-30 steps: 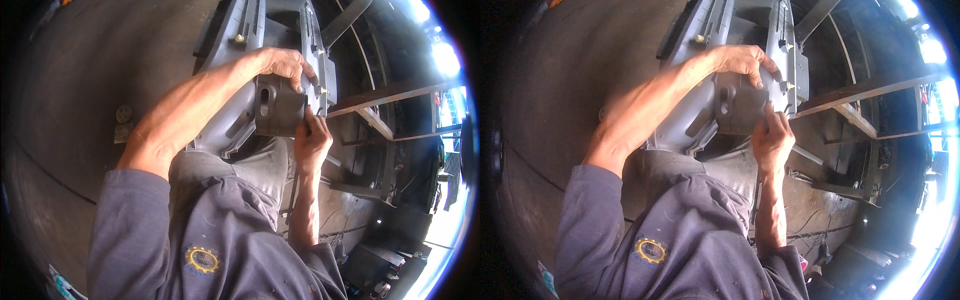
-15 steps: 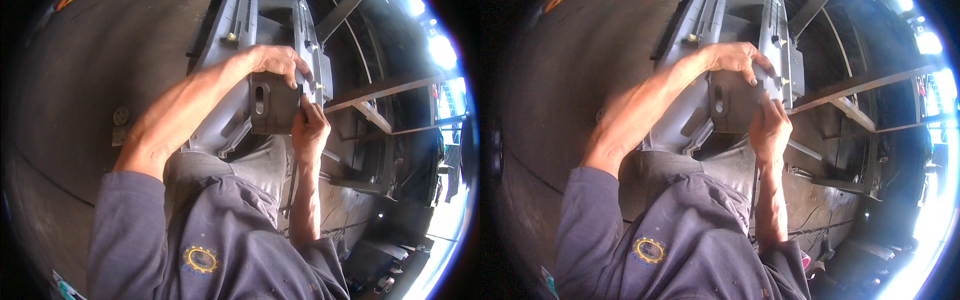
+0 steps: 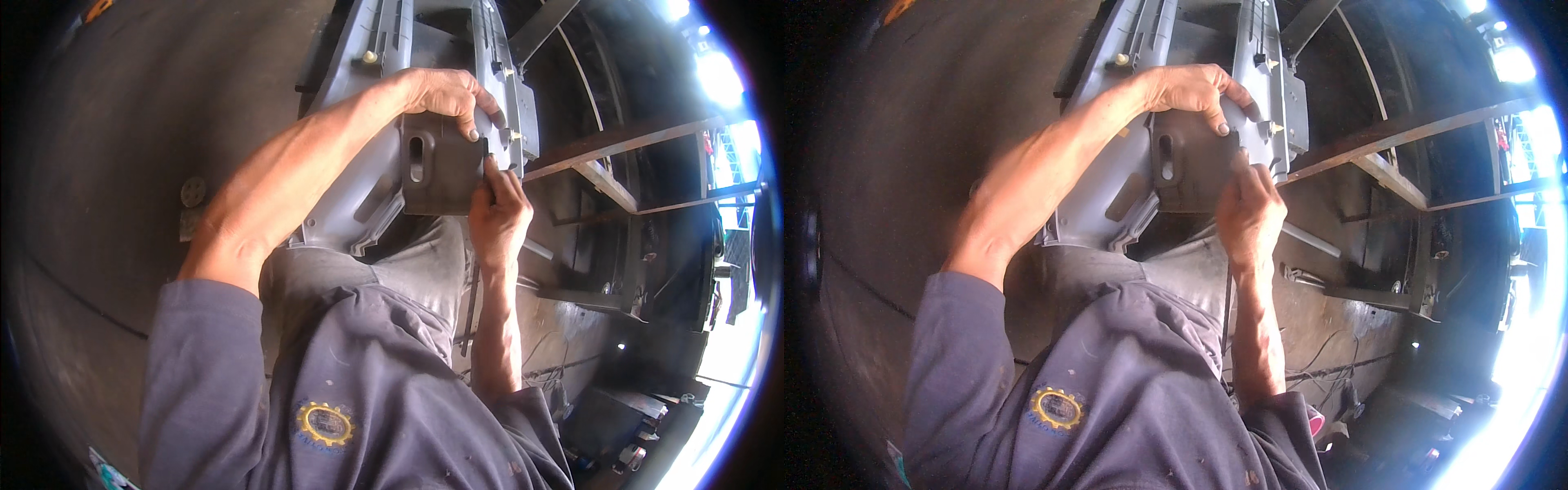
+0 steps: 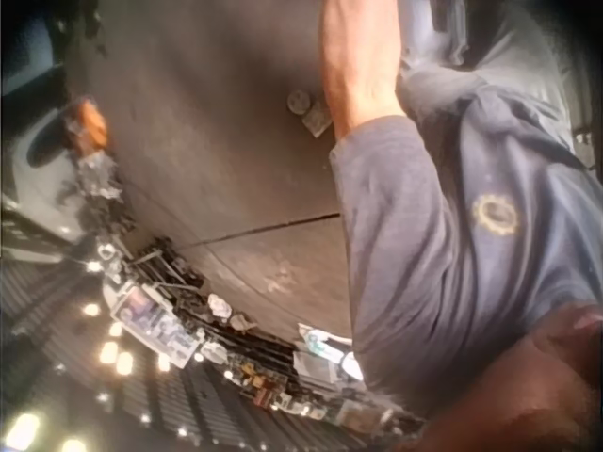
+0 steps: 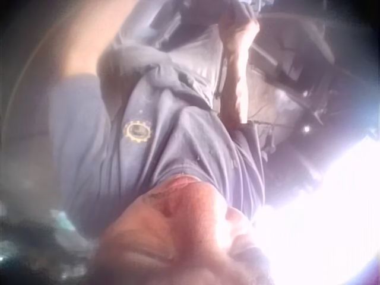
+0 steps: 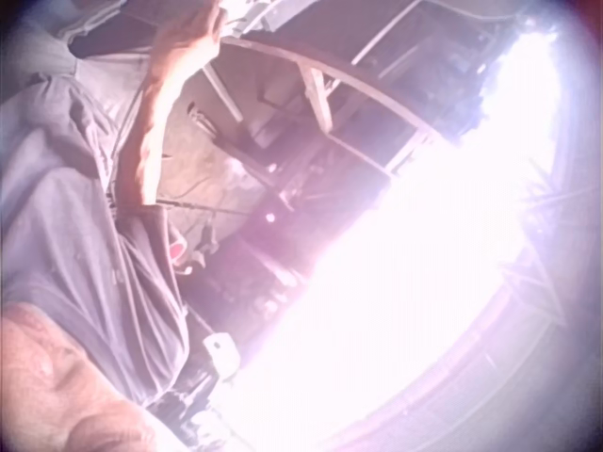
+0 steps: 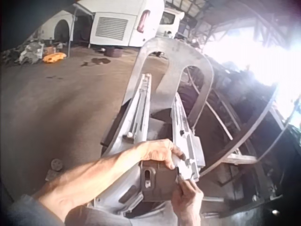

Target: The person uses a screwdriver to remove fasteners from a small metal disc on the floor, then scrapes and cleans the edges of a large grey plastic car part, likely a bumper or fender, using a metal tool. The person repeatedly scrapes the same areas of the plastic part.

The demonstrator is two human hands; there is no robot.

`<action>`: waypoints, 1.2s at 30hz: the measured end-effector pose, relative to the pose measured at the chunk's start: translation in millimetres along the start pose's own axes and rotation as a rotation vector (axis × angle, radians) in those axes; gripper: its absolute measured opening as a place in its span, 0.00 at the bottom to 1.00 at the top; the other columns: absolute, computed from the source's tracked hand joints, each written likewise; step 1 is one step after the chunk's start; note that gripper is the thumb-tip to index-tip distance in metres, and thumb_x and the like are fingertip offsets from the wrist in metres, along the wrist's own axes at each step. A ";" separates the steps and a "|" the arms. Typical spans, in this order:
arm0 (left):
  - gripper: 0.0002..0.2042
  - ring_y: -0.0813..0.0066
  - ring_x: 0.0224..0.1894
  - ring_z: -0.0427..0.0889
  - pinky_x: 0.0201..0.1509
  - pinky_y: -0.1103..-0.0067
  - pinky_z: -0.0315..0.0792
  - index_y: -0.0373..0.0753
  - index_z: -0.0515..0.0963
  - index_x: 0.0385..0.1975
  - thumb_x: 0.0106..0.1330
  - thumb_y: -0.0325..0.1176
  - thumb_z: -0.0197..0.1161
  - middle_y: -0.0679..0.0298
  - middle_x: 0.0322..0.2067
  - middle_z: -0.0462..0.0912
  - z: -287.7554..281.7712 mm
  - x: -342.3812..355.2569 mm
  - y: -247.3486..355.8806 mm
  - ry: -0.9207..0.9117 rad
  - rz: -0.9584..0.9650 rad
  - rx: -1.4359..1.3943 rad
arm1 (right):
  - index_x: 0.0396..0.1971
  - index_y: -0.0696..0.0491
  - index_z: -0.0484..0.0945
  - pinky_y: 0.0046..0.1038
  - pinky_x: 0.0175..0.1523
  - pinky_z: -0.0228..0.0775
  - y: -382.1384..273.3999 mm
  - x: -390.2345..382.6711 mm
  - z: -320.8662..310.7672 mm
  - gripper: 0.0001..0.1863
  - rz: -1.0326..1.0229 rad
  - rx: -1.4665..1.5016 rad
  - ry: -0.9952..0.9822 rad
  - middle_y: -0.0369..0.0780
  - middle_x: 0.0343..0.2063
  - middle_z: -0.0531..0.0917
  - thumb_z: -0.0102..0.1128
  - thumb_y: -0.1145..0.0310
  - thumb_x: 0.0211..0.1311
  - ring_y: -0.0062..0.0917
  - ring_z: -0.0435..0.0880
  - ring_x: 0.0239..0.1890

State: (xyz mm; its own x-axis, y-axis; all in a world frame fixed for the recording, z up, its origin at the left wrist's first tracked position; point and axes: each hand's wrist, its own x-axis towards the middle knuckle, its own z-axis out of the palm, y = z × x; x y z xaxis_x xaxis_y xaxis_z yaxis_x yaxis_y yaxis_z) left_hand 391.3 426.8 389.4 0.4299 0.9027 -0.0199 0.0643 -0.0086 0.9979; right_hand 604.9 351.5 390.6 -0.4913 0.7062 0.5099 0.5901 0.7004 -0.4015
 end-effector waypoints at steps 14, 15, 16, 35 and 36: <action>0.25 0.71 0.47 0.79 0.57 0.79 0.69 0.36 0.81 0.48 0.43 0.18 0.66 0.59 0.45 0.84 2.8 -3.2 1.1 -0.007 -0.006 0.028 | 0.46 0.55 0.79 0.34 0.33 0.74 -3.3 2.7 -1.7 0.18 0.044 0.004 -0.031 0.45 0.27 0.78 0.53 0.81 0.53 0.41 0.81 0.27; 0.25 0.72 0.47 0.79 0.57 0.79 0.69 0.36 0.81 0.48 0.43 0.18 0.66 0.59 0.44 0.84 1.9 -5.5 3.2 0.003 -0.003 0.049 | 0.45 0.55 0.79 0.34 0.33 0.74 -3.2 0.3 -0.8 0.18 0.048 0.003 -0.025 0.45 0.28 0.78 0.53 0.81 0.53 0.41 0.81 0.28; 0.25 0.72 0.47 0.79 0.57 0.79 0.69 0.37 0.82 0.47 0.43 0.18 0.66 0.60 0.44 0.84 -1.3 2.0 -1.0 -0.016 -0.004 -0.002 | 0.45 0.55 0.79 0.34 0.33 0.74 -2.0 -3.9 -4.1 0.18 0.037 0.044 -0.010 0.46 0.28 0.78 0.52 0.81 0.53 0.43 0.81 0.28; 0.26 0.73 0.46 0.79 0.55 0.79 0.71 0.35 0.81 0.48 0.41 0.18 0.68 0.60 0.44 0.84 -1.3 -0.2 -6.7 -0.021 0.049 -0.002 | 0.46 0.55 0.78 0.35 0.32 0.74 0.6 4.6 0.0 0.18 0.008 -0.049 -0.053 0.45 0.26 0.77 0.53 0.81 0.53 0.41 0.81 0.27; 0.26 0.73 0.47 0.79 0.55 0.80 0.70 0.35 0.81 0.48 0.42 0.20 0.68 0.60 0.44 0.84 0.2 -1.9 -1.1 -0.026 0.007 0.014 | 0.45 0.55 0.79 0.34 0.33 0.74 0.1 -2.7 -3.8 0.17 0.004 -0.002 -0.032 0.45 0.26 0.77 0.53 0.80 0.54 0.41 0.81 0.27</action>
State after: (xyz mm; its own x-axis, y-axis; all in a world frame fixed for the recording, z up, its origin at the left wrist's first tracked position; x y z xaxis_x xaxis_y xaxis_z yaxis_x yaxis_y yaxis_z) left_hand 390.5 425.0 388.4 0.4535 0.8911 -0.0142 0.0739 -0.0217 0.9970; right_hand 608.7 349.4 392.1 -0.5089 0.7121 0.4837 0.5933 0.6973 -0.4023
